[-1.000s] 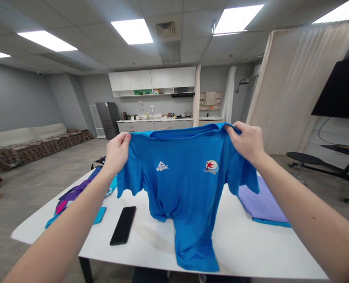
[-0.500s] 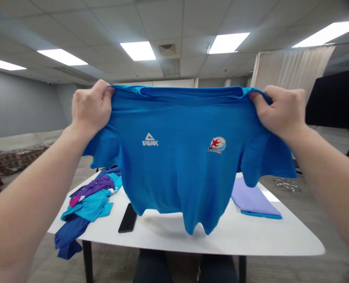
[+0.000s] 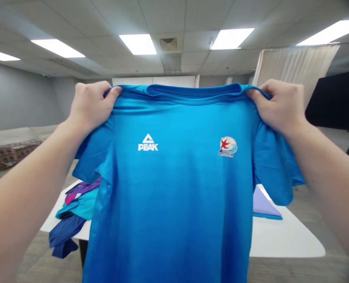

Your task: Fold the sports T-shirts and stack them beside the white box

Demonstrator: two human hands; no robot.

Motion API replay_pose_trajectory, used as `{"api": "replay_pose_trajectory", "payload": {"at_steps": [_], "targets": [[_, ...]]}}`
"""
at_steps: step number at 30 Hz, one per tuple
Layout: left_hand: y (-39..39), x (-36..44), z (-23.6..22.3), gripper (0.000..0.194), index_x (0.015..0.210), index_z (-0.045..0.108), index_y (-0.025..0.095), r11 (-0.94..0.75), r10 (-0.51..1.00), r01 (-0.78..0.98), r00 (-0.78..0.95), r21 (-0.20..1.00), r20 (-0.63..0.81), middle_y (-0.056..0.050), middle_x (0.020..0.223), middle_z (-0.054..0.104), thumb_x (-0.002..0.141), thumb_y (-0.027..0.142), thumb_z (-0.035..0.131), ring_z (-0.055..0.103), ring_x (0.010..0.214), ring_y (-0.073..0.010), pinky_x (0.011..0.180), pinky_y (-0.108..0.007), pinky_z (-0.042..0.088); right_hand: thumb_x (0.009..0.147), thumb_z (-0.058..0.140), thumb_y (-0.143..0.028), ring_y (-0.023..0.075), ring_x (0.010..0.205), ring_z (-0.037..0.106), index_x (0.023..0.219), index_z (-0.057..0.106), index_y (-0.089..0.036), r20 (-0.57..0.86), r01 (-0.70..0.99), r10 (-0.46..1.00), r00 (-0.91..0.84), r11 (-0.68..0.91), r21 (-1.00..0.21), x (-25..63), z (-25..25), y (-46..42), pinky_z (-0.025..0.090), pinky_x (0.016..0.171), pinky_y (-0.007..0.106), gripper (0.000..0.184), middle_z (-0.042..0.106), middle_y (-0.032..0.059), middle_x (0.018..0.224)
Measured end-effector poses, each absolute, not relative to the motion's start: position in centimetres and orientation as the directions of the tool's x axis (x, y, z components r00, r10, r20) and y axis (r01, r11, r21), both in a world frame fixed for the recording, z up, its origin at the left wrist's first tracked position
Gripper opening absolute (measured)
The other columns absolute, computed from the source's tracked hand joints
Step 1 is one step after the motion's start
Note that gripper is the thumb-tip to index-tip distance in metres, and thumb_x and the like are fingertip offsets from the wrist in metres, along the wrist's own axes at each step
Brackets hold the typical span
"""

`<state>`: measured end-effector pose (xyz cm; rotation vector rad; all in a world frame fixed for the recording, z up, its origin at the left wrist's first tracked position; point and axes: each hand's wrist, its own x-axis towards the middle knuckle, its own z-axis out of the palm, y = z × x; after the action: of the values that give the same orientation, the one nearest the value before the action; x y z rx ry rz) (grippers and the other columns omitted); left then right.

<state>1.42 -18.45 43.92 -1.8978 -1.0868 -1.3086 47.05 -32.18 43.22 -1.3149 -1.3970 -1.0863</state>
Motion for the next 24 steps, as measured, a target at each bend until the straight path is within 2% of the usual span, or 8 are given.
{"api": "replay_pose_trajectory", "payload": {"at_steps": [2, 4, 8, 10, 13, 18, 21, 24], "targets": [[-15.7, 2.2, 42.1, 0.058, 0.069, 0.051, 0.015, -0.509, 0.352, 0.860, 0.225, -0.016, 0.909, 0.002, 0.066, 0.046, 0.103, 0.059, 0.036, 0.061, 0.083, -0.0159, 0.099, -0.039, 0.041, 0.098, 0.061, -0.046, 0.0144, 0.067, 0.054, 0.077, 0.066, -0.015, 0.960, 1.000, 0.280, -0.016, 0.026, 0.009, 48.0, 41.5, -29.3, 0.036, 0.066, 0.029, 0.038, 0.065, 0.0039, 0.071], [-12.5, 3.3, 39.9, 0.056, 0.069, 0.053, 0.016, -0.517, 0.438, 0.856, 0.271, -0.006, 0.857, 0.000, 0.066, 0.052, 0.102, 0.058, 0.038, 0.062, 0.081, -0.0186, 0.093, -0.035, 0.044, 0.098, 0.060, -0.046, 0.0171, 0.071, 0.057, 0.078, 0.066, -0.016, 0.930, 1.000, 0.368, 0.012, 0.005, -0.015, 48.9, 39.3, -26.0, 0.036, 0.067, 0.029, 0.036, 0.069, 0.0062, 0.075], [-4.2, 6.1, 34.4, 0.045, 0.075, 0.063, 0.022, -0.529, 0.630, 0.845, 0.330, 0.078, 0.703, -0.004, 0.075, 0.067, 0.097, 0.057, 0.045, 0.067, 0.087, -0.0266, 0.087, -0.034, 0.046, 0.098, 0.054, -0.054, 0.0217, 0.071, 0.059, 0.082, 0.066, -0.020, 0.837, 0.993, 0.535, 0.116, -0.076, -0.089, 51.1, 33.4, -18.0, 0.034, 0.064, 0.030, 0.040, 0.069, 0.0063, 0.074], [0.6, 7.7, 30.9, 0.046, 0.077, 0.066, 0.024, -0.537, 0.689, 0.837, 0.358, 0.111, 0.630, -0.006, 0.078, 0.070, 0.097, 0.058, 0.042, 0.067, 0.088, -0.0286, 0.083, -0.034, 0.047, 0.098, 0.050, -0.059, 0.0239, 0.071, 0.060, 0.083, 0.066, -0.021, 0.779, 0.987, 0.608, 0.152, -0.131, -0.090, 52.4, 29.8, -13.4, 0.032, 0.062, 0.030, 0.044, 0.069, 0.0065, 0.073], [8.1, 10.1, 24.7, 0.052, 0.083, 0.069, 0.024, -0.536, 0.755, 0.835, 0.406, 0.128, 0.514, -0.009, 0.082, 0.072, 0.098, 0.060, 0.035, 0.068, 0.089, -0.0308, 0.080, -0.035, 0.048, 0.100, 0.044, -0.060, 0.0260, 0.074, 0.063, 0.088, 0.068, -0.021, 0.681, 0.979, 0.711, 0.174, -0.200, -0.041, 54.1, 23.4, -5.8, 0.032, 0.062, 0.030, 0.047, 0.072, 0.0086, 0.079], [20.4, 13.3, 12.1, 0.057, 0.099, 0.072, 0.022, -0.538, 0.829, 0.829, 0.487, 0.154, 0.275, -0.011, 0.092, 0.074, 0.087, 0.073, 0.050, 0.068, 0.090, -0.0331, 0.078, -0.035, 0.048, 0.105, 0.034, -0.056, 0.0277, 0.084, 0.067, 0.100, 0.068, -0.020, 0.462, 0.969, 0.866, 0.192, -0.241, 0.048, 55.3, 11.2, 6.4, 0.035, 0.066, 0.031, 0.050, 0.075, 0.0126, 0.094], [26.5, 14.5, 4.1, 0.051, 0.095, 0.072, 0.022, -0.479, 0.877, 0.849, 0.452, 0.222, 0.162, -0.012, 0.089, 0.073, 0.090, 0.068, 0.049, 0.068, 0.089, -0.0334, 0.077, -0.035, 0.047, 0.106, 0.029, -0.054, 0.0278, 0.091, 0.068, 0.108, 0.067, -0.019, 0.332, 0.969, 0.920, 0.207, -0.239, 0.058, 55.2, 4.2, 12.0, 0.038, 0.070, 0.031, 0.051, 0.075, 0.0146, 0.104], [30.3, 15.3, -2.4, 0.046, 0.097, 0.071, 0.023, -0.385, 0.923, 0.892, 0.376, 0.237, 0.084, -0.013, 0.094, 0.074, 0.094, 0.061, 0.046, 0.068, 0.093, -0.0336, 0.078, -0.035, 0.047, 0.107, 0.028, -0.052, 0.0284, 0.097, 0.068, 0.117, 0.064, -0.018, 0.211, 0.970, 0.953, 0.218, -0.236, 0.062, 55.2, -1.3, 15.8, 0.040, 0.074, 0.032, 0.050, 0.074, 0.0165, 0.113]]}}
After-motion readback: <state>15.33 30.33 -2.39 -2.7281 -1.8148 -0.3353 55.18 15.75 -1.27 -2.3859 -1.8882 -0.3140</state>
